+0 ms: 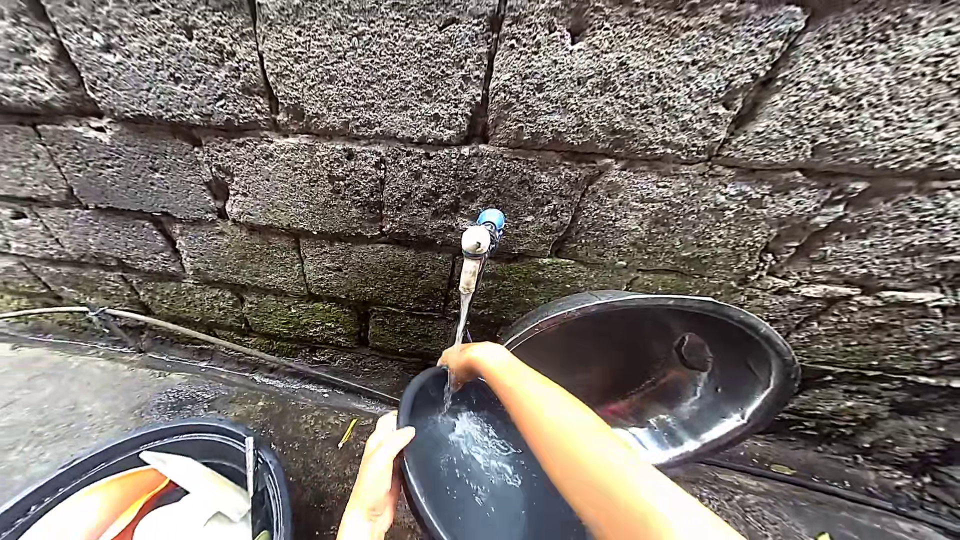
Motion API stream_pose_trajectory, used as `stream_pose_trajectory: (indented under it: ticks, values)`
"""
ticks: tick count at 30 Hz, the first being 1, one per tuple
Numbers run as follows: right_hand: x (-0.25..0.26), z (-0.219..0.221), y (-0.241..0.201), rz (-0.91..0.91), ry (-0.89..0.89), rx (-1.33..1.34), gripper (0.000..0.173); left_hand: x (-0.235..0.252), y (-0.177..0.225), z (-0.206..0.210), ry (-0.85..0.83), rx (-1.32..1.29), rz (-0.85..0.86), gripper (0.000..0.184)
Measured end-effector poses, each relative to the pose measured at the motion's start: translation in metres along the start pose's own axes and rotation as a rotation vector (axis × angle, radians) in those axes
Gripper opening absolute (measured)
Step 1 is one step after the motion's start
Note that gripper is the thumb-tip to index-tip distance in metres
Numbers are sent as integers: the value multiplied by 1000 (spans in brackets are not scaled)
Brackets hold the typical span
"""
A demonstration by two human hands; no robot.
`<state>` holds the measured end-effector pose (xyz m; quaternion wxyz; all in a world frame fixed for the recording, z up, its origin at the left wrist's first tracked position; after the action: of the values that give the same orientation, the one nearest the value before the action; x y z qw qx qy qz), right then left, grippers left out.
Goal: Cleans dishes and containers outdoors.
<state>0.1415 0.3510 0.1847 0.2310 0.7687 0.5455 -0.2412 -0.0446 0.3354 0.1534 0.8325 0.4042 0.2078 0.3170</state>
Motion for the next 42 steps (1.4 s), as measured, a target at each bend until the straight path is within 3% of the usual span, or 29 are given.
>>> stream_pose_trajectory:
  ticks: [5, 9, 11, 14, 16, 19, 21, 24, 26, 29, 31, 34, 37, 40, 42]
  values:
    - [-9, 9, -44, -84, -75, -211, 42, -2, -6, -8, 107, 29, -23, 23]
    - [-2, -1, -22, -216, 53, 189, 41, -2, -2, -13, 151, -2, 36, 17]
    - [-8, -20, -1, -106, 164, 257, 36, 0, -3, -18, 180, 22, 31, 15]
    - [-25, -30, -13, 47, 104, -37, 26, -3, -6, -19, 215, 25, -6, 17]
    - [-34, -13, -50, -74, 11, -128, 24, -4, -3, -16, 208, 22, 0, 18]
    - [-35, -4, -69, -260, 31, 121, 27, -5, 6, -17, 229, 42, 43, 19]
    - [-28, -3, -38, -163, 116, 203, 28, -9, 10, -21, 242, 67, 69, 22]
    - [-37, 5, -4, 132, 60, 117, 30, -6, 16, -24, 242, 113, 126, 16]
    - [-29, 1, -27, -58, 118, 128, 31, -4, 15, -25, 242, 164, 151, 10]
    - [-20, -5, -48, -326, 247, 347, 33, -4, 14, -23, 244, 197, 188, 9]
    - [-10, 14, -29, -262, 302, 420, 34, -6, 23, -18, 225, 227, 235, 15]
    - [15, 96, 3, -36, 442, 633, 35, -8, 35, -11, 193, 259, 371, 23]
    - [16, 182, -15, 257, 305, 858, 40, -4, 29, -10, 199, 348, 475, 21]
    - [-5, 215, -83, 170, 107, 1252, 39, -1, 18, -7, 176, 526, 499, 20]
    - [-24, 187, -117, -53, 138, 1495, 34, 4, 18, -8, 159, 547, 515, 24]
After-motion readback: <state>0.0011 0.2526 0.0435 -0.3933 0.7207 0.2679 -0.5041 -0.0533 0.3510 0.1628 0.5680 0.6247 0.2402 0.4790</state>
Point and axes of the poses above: each hand's wrist, its own x-axis towards the middle knuckle, its own z-axis out of the palm, y = z × x, the point moved 10 cm from there along x, towards the middle knuckle, and after that the axes turned 6 degrees about -x, right-handed, at the moved point
